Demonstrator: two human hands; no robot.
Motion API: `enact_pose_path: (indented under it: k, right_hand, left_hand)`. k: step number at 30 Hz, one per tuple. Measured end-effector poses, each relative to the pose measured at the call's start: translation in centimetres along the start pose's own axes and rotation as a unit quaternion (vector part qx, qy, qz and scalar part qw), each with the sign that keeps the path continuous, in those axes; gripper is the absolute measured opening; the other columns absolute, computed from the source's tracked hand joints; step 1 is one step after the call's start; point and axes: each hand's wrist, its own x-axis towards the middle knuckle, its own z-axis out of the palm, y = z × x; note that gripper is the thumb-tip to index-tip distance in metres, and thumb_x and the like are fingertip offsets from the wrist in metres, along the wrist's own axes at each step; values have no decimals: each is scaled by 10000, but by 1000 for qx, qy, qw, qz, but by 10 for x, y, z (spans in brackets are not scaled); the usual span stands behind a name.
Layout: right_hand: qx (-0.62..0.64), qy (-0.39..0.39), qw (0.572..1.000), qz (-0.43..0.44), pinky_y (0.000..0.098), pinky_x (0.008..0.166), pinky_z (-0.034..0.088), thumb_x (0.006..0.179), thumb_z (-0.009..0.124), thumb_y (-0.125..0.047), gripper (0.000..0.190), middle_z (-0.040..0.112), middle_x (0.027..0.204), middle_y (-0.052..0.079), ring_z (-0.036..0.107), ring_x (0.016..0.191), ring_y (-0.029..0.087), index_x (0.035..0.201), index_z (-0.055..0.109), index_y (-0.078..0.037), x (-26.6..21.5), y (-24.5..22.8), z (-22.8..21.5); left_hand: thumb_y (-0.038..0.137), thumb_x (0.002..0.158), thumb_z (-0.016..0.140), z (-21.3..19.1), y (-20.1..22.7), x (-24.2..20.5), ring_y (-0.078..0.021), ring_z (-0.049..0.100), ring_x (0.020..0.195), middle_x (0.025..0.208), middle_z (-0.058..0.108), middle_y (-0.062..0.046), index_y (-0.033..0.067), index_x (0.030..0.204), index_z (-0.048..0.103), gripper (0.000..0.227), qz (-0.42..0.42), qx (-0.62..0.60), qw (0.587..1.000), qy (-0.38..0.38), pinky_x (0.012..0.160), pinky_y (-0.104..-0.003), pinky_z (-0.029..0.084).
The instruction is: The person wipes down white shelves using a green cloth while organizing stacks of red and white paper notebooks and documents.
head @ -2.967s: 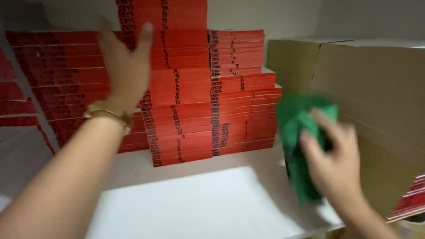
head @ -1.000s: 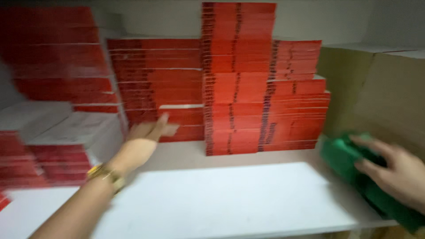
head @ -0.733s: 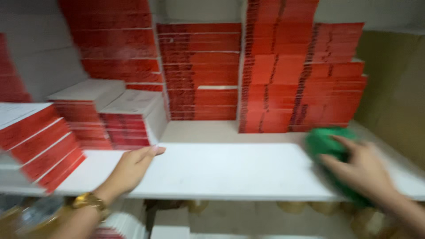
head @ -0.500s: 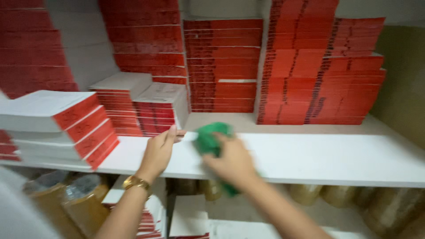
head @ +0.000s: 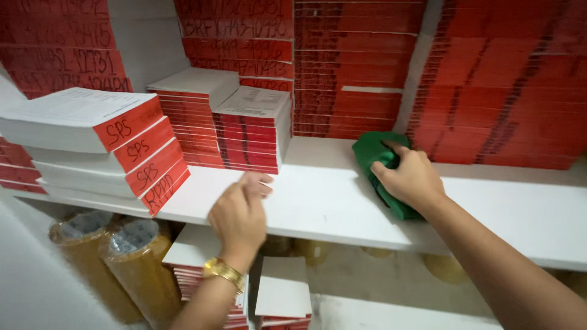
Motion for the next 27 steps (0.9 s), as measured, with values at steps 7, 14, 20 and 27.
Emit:
enact_pose_path:
  k: [7,14,20,27]
  right_hand:
    - [-39,-76,996,-36,495,1106,466,783,632,-627,786,523,1507,143,536,1387,329,1526,526,-393,60,-42,51]
    - [-2,-96,988,-123,489,1117,462,834,616,-597,746,496,1471,206,547,1358,395,1522,530,-321,45,-101,71]
    - [34,-85,983,-162,518,1037,525,848,642,-521,671,552,1309,254,610,1227,480,1476,580,-292,-24,-95,51]
    - [77,-145,959,-232,535,930,556,812,647,-454,698,556,1224,189,638,1144,446,1482,578,-270,-123,-109,23]
  left_hand:
    - [469,1015,452,23,-18,2,-244,670,928,899,668,24,264,1082,677,311,133,100,984,69,789,-377,515]
    - [666,981,374,24,-22,12,-285,598,1055,1111,610,-20,223,1150,616,532,141,139,978,70,926,-457,413]
    - [696,989,349,16,-15,8,-351,599,1084,1186,585,-88,157,1231,574,633,127,128,981,66,925,-508,434]
    - [641,1089,208,1,-15,19,-445,615,1182,1144,668,-184,105,1133,643,691,-68,63,994,-51,1091,-603,368]
